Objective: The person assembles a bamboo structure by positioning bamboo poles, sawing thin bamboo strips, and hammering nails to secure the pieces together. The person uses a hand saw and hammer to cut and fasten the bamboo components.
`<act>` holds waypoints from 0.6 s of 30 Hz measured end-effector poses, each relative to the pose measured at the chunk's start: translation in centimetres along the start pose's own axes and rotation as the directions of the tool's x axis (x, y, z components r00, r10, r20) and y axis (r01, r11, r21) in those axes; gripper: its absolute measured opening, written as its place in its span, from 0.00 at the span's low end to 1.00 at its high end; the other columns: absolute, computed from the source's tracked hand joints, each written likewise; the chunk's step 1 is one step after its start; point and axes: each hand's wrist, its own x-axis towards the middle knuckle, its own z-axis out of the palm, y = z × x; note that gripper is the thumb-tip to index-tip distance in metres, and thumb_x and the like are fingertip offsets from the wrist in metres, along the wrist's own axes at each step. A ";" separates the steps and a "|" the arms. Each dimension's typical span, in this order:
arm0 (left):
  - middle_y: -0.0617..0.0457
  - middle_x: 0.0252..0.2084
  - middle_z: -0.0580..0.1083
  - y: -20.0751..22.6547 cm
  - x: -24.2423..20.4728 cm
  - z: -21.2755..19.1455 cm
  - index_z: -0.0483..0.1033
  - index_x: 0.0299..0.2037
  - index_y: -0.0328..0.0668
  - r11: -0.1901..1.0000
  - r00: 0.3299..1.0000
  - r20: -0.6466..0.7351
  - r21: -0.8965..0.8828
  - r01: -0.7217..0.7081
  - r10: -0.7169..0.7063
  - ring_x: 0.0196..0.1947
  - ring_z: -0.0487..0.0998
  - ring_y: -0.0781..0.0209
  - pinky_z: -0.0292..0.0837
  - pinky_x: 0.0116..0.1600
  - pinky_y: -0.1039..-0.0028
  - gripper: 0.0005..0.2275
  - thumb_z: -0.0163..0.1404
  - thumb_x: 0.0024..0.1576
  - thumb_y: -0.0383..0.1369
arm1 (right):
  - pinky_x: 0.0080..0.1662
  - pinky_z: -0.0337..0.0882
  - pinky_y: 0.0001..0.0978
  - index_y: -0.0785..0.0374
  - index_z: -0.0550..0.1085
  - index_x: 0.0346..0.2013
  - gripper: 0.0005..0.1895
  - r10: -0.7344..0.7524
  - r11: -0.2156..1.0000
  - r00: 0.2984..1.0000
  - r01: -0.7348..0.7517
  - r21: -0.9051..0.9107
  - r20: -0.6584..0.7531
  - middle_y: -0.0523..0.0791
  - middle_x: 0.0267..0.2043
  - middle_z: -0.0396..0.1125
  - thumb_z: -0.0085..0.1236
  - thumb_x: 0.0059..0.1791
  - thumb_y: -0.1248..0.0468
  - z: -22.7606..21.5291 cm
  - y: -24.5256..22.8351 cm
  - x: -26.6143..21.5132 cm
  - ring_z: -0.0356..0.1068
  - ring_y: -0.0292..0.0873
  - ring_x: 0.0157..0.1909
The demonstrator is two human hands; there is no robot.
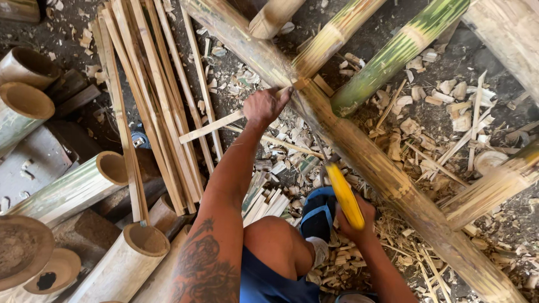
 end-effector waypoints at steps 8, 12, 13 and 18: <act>0.58 0.17 0.63 -0.1 -0.4 0.0 0.65 0.65 0.75 1.000 0.999 0.047 0.009 -0.018 0.018 0.11 0.55 0.70 0.46 0.13 0.77 0.35 0.16 0.56 0.69 | 0.31 0.69 0.39 0.68 0.75 0.39 0.08 0.178 0.953 0.984 -0.166 0.253 -0.022 0.52 0.29 0.71 0.59 0.46 0.70 7.2 5.1 5.5 0.71 0.55 0.26; 0.59 0.20 0.62 0.1 -0.5 -0.2 0.68 0.65 0.73 1.000 0.996 0.088 0.016 -0.015 0.014 0.14 0.54 0.70 0.46 0.15 0.77 0.34 0.16 0.60 0.68 | 0.32 0.70 0.40 0.68 0.75 0.39 0.08 0.000 0.999 0.999 0.002 0.036 -0.042 0.51 0.30 0.70 0.59 0.46 0.69 0.9 2.1 -1.7 0.71 0.54 0.27; 0.59 0.19 0.62 0.1 -0.4 -0.4 0.67 0.64 0.74 1.000 0.998 0.063 0.002 -0.030 0.030 0.13 0.54 0.70 0.46 0.15 0.77 0.34 0.16 0.59 0.68 | 0.32 0.70 0.40 0.68 0.75 0.39 0.08 -0.012 1.000 0.999 0.012 0.009 -0.041 0.51 0.30 0.70 0.59 0.46 0.69 0.1 1.8 -2.3 0.71 0.53 0.28; 0.61 0.17 0.62 -0.1 -0.2 0.5 0.68 0.63 0.68 0.996 0.999 0.015 -0.069 -0.048 0.049 0.12 0.56 0.70 0.49 0.14 0.75 0.34 0.17 0.60 0.66 | 0.34 0.71 0.40 0.68 0.75 0.38 0.07 0.042 0.992 0.997 -0.034 0.124 -0.059 0.50 0.31 0.70 0.60 0.46 0.69 5.3 4.8 3.6 0.72 0.52 0.29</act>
